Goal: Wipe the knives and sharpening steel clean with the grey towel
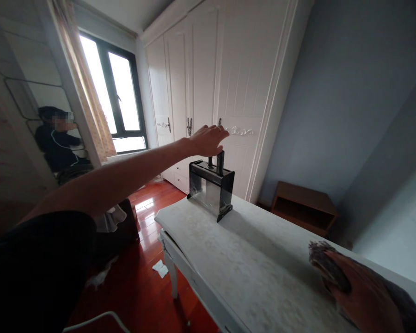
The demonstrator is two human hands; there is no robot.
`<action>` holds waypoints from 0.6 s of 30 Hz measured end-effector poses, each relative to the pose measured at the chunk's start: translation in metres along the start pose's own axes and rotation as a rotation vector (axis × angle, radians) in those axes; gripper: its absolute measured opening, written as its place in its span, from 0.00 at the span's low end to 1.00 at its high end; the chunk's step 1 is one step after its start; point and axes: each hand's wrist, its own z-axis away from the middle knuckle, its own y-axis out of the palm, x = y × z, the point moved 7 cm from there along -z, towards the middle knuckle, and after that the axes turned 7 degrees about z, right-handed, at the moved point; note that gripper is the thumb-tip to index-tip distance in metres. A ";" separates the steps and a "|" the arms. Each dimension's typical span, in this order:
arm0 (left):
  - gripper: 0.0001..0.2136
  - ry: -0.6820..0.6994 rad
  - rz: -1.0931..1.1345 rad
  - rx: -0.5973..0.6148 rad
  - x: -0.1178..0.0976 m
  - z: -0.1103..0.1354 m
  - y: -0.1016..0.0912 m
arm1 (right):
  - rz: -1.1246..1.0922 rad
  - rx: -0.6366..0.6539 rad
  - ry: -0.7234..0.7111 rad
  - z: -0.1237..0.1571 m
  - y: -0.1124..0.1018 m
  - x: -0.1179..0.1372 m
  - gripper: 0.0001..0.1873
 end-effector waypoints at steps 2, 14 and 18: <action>0.24 -0.089 0.026 -0.026 0.014 0.000 0.004 | 0.012 -0.008 -0.009 0.000 0.000 0.000 0.23; 0.28 -0.524 0.815 0.020 0.067 0.009 0.091 | 0.031 -0.034 -0.009 0.003 0.005 -0.003 0.24; 0.22 -0.617 1.016 -0.018 0.066 0.014 0.113 | 0.032 -0.029 -0.025 0.004 0.007 -0.004 0.24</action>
